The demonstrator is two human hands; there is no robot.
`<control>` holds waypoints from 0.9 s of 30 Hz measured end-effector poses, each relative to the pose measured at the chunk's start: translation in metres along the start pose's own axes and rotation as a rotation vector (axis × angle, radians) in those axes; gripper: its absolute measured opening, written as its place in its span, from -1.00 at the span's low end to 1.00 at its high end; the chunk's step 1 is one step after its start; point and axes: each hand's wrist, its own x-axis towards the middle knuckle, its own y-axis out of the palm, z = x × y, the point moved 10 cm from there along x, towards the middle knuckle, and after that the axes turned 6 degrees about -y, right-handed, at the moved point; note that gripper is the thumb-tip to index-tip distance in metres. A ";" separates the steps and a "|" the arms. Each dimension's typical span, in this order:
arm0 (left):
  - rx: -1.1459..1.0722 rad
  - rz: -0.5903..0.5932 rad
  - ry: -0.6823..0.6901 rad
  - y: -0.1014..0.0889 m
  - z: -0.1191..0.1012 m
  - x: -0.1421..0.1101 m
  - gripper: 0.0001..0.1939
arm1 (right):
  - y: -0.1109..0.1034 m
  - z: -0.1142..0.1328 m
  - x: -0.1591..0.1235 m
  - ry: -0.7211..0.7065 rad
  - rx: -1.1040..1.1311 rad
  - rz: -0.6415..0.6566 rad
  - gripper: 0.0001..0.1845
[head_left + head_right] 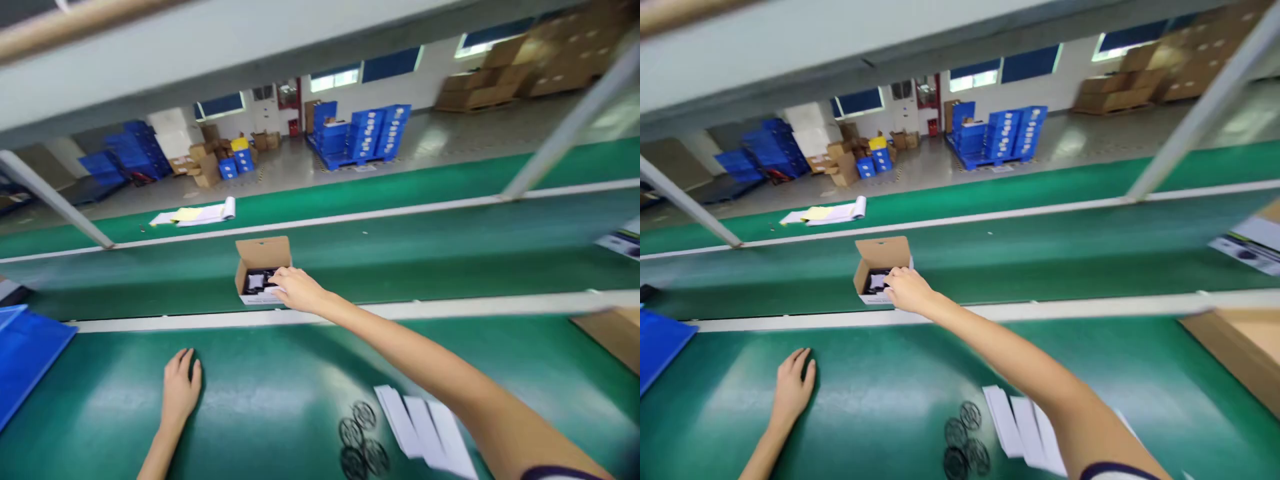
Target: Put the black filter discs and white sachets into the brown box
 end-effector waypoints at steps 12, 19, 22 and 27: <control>-0.414 0.810 0.339 0.029 -0.292 -0.142 -0.42 | 0.018 -0.053 -0.373 0.528 -0.047 -0.073 -0.81; -0.417 0.713 0.254 0.030 -0.282 -0.178 -0.69 | 0.043 -0.038 -0.373 0.655 -0.267 -0.088 -0.76; -0.461 0.687 0.146 0.023 -0.270 -0.176 -0.71 | 0.049 -0.039 -0.358 0.686 -0.306 -0.076 -0.74; -0.779 0.828 -0.377 0.020 -0.247 -0.178 -0.59 | 0.053 -0.052 -0.358 0.720 -0.261 -0.086 -0.84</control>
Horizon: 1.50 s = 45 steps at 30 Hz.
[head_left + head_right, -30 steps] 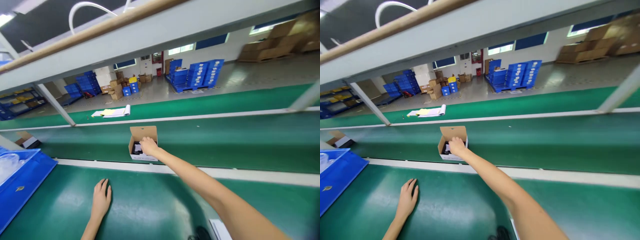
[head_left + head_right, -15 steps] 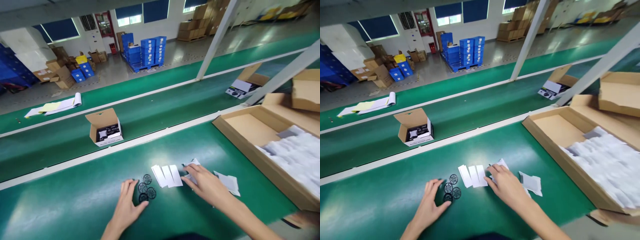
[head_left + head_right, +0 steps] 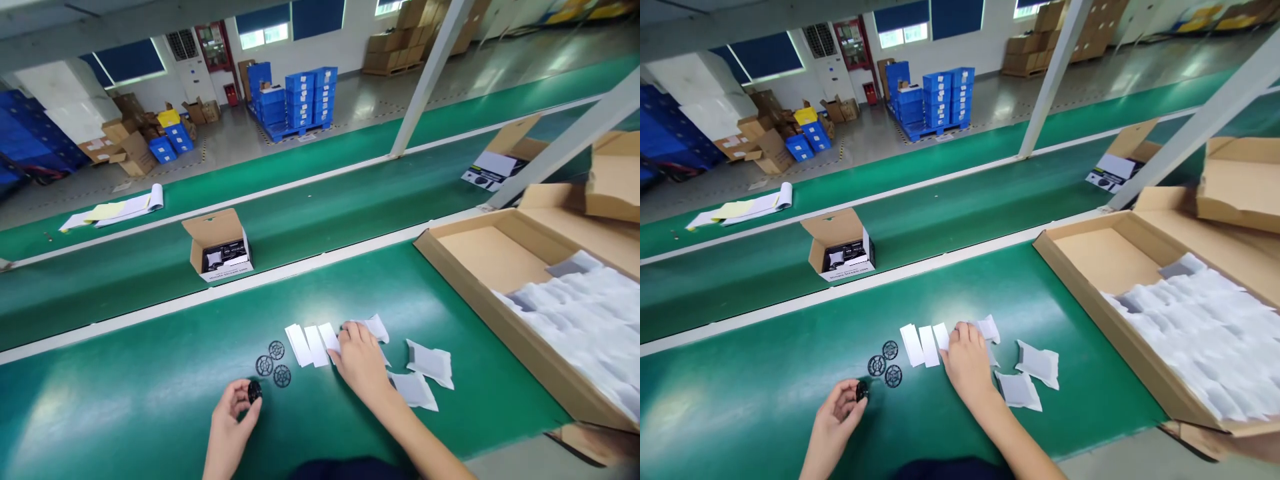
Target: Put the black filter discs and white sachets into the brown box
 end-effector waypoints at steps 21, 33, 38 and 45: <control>-1.004 0.311 -0.443 0.110 -0.031 -0.033 -0.69 | -0.038 -0.074 -0.020 -0.052 0.194 -0.067 -0.61; -0.831 0.313 -0.419 0.117 -0.041 -0.027 -0.50 | -0.041 -0.065 -0.014 -0.159 0.465 0.018 -0.64; -0.726 0.281 -0.324 0.124 -0.055 -0.025 -0.39 | -0.087 -0.012 -0.022 -0.298 0.829 -0.017 -0.65; -0.837 0.296 -0.444 0.124 -0.059 -0.032 -0.44 | -0.085 0.040 -0.038 -0.416 1.097 0.187 -0.45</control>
